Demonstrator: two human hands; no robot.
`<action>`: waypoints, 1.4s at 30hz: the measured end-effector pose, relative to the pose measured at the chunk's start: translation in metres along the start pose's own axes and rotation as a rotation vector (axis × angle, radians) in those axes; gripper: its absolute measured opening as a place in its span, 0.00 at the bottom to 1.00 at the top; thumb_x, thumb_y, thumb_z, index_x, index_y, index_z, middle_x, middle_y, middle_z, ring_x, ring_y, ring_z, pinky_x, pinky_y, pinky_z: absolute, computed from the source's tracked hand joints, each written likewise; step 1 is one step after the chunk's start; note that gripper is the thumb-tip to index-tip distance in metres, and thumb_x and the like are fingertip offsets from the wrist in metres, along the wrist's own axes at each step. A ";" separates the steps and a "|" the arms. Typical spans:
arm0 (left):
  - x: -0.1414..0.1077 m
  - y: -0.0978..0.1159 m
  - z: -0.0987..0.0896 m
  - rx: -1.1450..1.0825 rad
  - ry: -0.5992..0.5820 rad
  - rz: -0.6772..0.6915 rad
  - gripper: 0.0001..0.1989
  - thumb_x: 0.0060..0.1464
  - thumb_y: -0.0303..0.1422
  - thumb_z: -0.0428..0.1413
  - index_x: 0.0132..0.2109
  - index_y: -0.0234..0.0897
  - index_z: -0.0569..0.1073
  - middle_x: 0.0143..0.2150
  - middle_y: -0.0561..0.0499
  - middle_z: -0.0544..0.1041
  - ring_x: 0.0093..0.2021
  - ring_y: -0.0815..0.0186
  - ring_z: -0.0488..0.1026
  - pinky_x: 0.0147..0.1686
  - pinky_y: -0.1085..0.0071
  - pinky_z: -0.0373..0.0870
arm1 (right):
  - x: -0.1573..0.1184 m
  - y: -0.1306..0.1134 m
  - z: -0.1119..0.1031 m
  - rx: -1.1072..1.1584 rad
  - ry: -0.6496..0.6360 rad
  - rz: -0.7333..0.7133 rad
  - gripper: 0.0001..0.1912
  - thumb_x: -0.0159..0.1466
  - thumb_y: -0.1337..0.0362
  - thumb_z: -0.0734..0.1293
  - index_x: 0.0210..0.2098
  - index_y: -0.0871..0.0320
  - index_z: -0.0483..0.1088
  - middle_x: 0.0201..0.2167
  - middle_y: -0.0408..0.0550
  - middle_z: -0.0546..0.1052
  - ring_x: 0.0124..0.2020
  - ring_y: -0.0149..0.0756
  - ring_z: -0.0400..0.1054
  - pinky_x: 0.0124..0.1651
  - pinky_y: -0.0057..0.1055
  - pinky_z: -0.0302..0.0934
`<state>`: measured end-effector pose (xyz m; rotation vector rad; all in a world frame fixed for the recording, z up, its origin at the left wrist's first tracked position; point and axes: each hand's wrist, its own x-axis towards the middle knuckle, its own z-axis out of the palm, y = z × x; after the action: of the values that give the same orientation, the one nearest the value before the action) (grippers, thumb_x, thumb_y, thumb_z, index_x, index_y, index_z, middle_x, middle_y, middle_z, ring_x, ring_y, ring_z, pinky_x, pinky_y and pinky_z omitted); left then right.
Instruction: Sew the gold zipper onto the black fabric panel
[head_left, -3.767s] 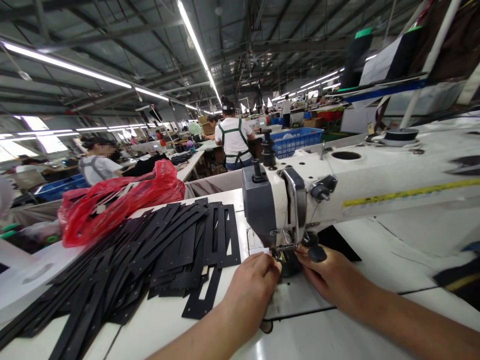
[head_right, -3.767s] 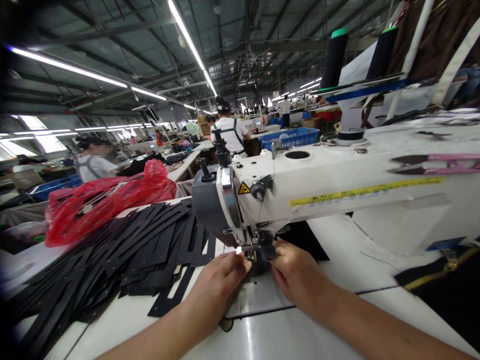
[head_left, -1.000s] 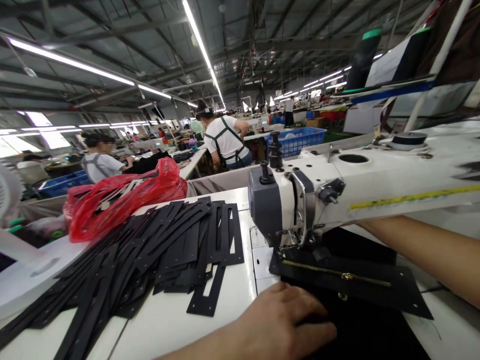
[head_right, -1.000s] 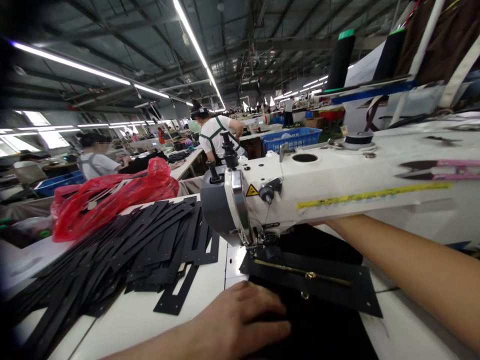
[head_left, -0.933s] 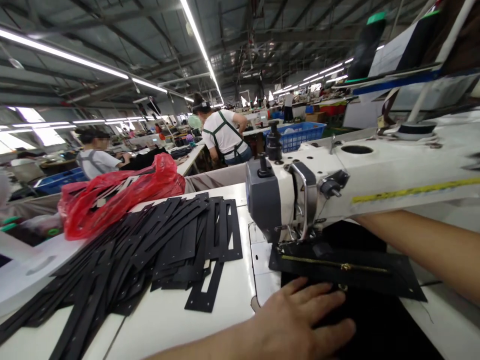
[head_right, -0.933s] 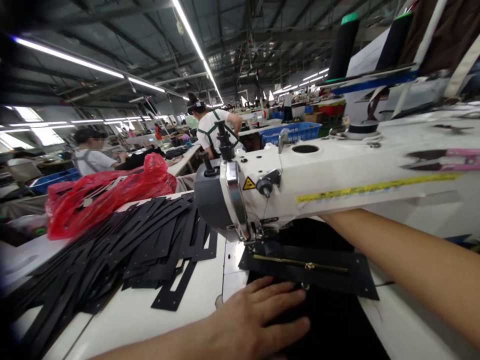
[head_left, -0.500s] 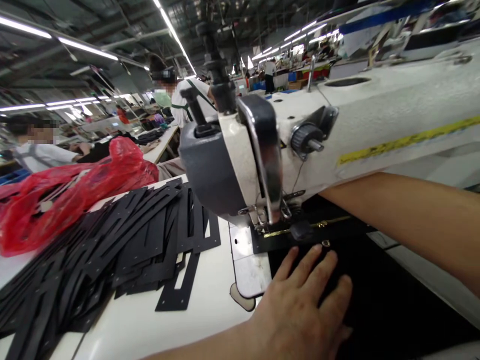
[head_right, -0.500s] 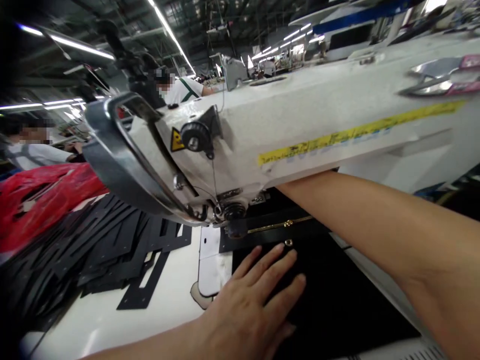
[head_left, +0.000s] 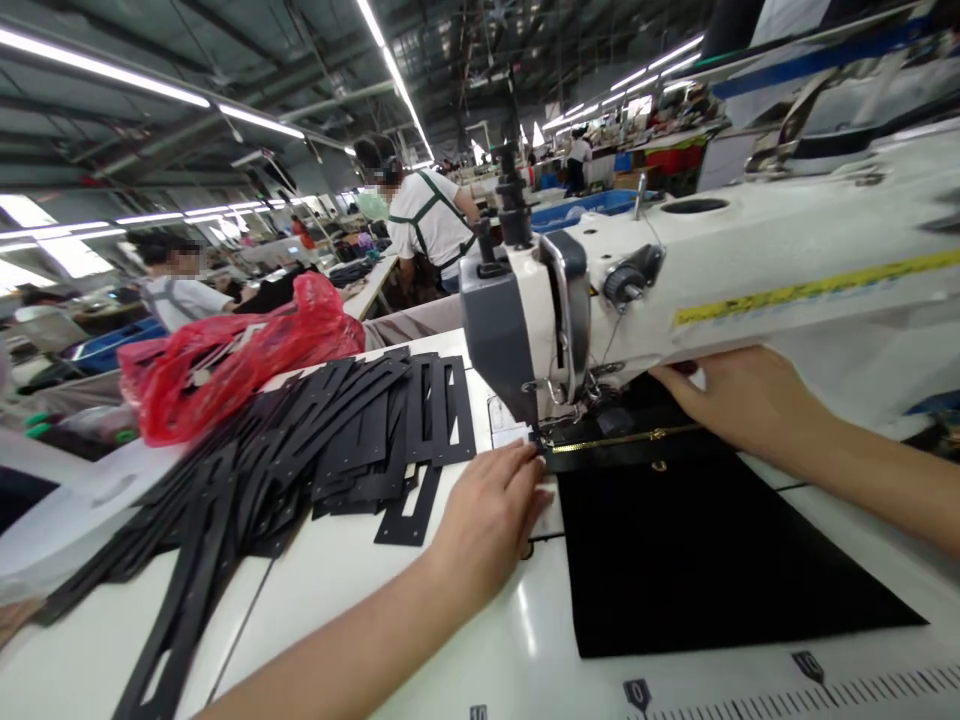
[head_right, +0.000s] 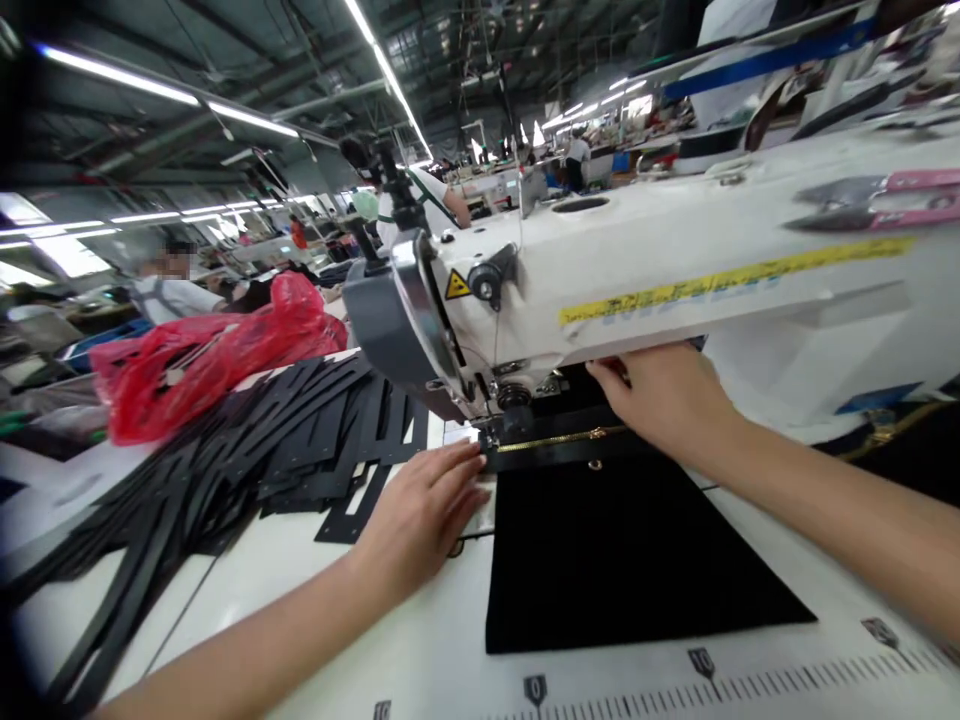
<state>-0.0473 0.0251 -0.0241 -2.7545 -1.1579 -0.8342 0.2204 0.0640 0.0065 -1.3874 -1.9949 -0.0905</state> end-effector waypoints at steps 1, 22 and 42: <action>0.001 -0.006 0.003 0.014 -0.010 0.026 0.10 0.60 0.28 0.49 0.46 0.30 0.70 0.48 0.39 0.73 0.48 0.57 0.71 0.46 0.58 0.70 | -0.009 -0.010 -0.001 -0.016 -0.031 -0.043 0.19 0.66 0.55 0.56 0.30 0.62 0.70 0.28 0.48 0.71 0.35 0.40 0.67 0.40 0.40 0.60; 0.012 -0.001 0.006 0.110 -0.116 0.034 0.08 0.55 0.22 0.48 0.39 0.31 0.71 0.42 0.42 0.75 0.43 0.61 0.72 0.48 0.61 0.65 | -0.037 -0.069 0.044 -0.148 -0.056 -0.429 0.14 0.64 0.70 0.58 0.44 0.67 0.71 0.41 0.56 0.75 0.41 0.45 0.69 0.43 0.43 0.65; 0.018 -0.011 0.020 0.141 -0.062 0.037 0.05 0.54 0.24 0.51 0.36 0.34 0.71 0.37 0.46 0.75 0.39 0.63 0.72 0.45 0.62 0.66 | -0.027 -0.049 0.061 0.017 -0.262 -0.349 0.16 0.64 0.70 0.56 0.49 0.64 0.67 0.46 0.57 0.73 0.49 0.42 0.67 0.53 0.42 0.63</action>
<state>-0.0352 0.0494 -0.0347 -2.6954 -1.1249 -0.6413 0.1534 0.0473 -0.0392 -1.0705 -2.4356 -0.0504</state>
